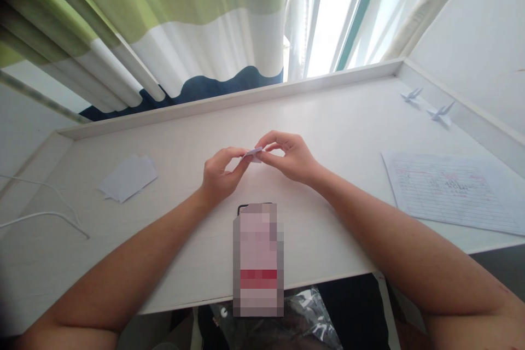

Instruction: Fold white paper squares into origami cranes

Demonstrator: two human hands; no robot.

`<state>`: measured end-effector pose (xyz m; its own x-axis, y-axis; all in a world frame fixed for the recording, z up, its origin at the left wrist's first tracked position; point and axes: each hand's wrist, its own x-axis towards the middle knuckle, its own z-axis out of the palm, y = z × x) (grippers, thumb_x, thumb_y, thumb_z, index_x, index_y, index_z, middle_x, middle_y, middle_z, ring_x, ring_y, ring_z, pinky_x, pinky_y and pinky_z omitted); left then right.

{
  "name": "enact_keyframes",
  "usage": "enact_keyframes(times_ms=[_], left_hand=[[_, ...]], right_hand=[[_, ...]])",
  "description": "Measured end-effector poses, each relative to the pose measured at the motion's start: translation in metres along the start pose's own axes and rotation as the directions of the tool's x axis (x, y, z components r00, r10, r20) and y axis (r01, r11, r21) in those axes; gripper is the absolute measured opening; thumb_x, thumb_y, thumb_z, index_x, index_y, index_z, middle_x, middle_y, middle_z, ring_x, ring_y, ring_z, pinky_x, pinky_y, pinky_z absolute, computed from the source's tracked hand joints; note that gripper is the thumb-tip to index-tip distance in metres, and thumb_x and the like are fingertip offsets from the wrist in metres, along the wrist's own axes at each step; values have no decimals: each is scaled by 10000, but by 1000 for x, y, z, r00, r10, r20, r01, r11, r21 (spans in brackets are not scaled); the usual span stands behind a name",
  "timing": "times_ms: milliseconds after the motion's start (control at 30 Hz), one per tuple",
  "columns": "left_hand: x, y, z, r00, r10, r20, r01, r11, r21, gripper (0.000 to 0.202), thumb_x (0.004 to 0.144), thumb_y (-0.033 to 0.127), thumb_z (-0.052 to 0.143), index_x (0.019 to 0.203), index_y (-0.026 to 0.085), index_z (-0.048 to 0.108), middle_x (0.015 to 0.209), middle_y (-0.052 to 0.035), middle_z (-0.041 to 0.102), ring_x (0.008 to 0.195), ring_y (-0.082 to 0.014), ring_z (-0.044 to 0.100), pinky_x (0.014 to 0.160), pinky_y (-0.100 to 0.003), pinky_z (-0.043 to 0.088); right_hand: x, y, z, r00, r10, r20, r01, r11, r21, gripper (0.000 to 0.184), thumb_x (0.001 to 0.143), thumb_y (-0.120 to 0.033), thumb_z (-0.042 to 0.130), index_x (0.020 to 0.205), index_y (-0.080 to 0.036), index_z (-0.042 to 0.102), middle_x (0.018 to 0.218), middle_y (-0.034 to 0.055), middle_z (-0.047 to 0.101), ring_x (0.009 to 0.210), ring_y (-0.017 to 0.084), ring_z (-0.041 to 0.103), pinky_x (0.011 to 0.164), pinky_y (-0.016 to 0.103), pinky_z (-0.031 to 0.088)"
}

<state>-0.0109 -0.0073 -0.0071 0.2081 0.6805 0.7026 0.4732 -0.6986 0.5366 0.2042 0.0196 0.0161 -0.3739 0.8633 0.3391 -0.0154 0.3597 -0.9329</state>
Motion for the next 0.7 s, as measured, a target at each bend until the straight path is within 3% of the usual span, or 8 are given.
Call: enact_keyframes(times_ms=[133, 233, 333, 433, 700], left_hand=[[-1, 9, 5, 946, -304, 111, 323, 906, -275, 232, 998, 440, 760, 1008, 208, 774, 895, -49, 832, 800, -182, 773, 809, -350, 630], [3, 11, 5, 892, -396, 216, 451, 777, -438, 337, 936, 521, 818, 1017, 197, 773, 921, -62, 837, 785, -189, 783, 786, -356, 636], [7, 9, 2, 862, -423, 280, 507, 696, -508, 451, 965, 636, 738, 997, 189, 782, 892, -75, 834, 799, -197, 784, 773, -355, 624], [10, 6, 0, 844, -436, 312, 536, 672, -512, 551, 1004, 713, 629, 928, 190, 785, 855, -84, 826, 813, -205, 790, 751, -349, 602], [8, 5, 3, 808, -461, 368, 589, 611, -528, 467, 858, 603, 876, 1033, 185, 762, 923, -77, 852, 835, -220, 826, 826, -377, 659]], right_hand=[[0, -3, 2, 993, 111, 47, -115, 989, 95, 357, 863, -567, 877, 904, -232, 760, 887, 50, 807, 839, 221, 757, 814, 447, 631], [2, -3, 2, 990, 135, 50, -140, 984, 114, 385, 844, -578, 890, 865, -222, 744, 844, 45, 794, 760, 199, 732, 707, 402, 614], [2, -2, 1, 989, 143, 40, -145, 986, 81, 390, 844, -579, 888, 853, -218, 739, 807, 33, 775, 703, 177, 700, 663, 384, 605], [3, -2, 0, 988, 148, 37, -150, 986, 68, 369, 861, -556, 881, 876, -210, 752, 807, 37, 769, 720, 183, 709, 674, 386, 607], [4, 6, -2, 984, 178, -15, -178, 984, 31, 319, 839, -496, 897, 832, -207, 761, 798, 43, 767, 750, 195, 706, 706, 390, 574]])
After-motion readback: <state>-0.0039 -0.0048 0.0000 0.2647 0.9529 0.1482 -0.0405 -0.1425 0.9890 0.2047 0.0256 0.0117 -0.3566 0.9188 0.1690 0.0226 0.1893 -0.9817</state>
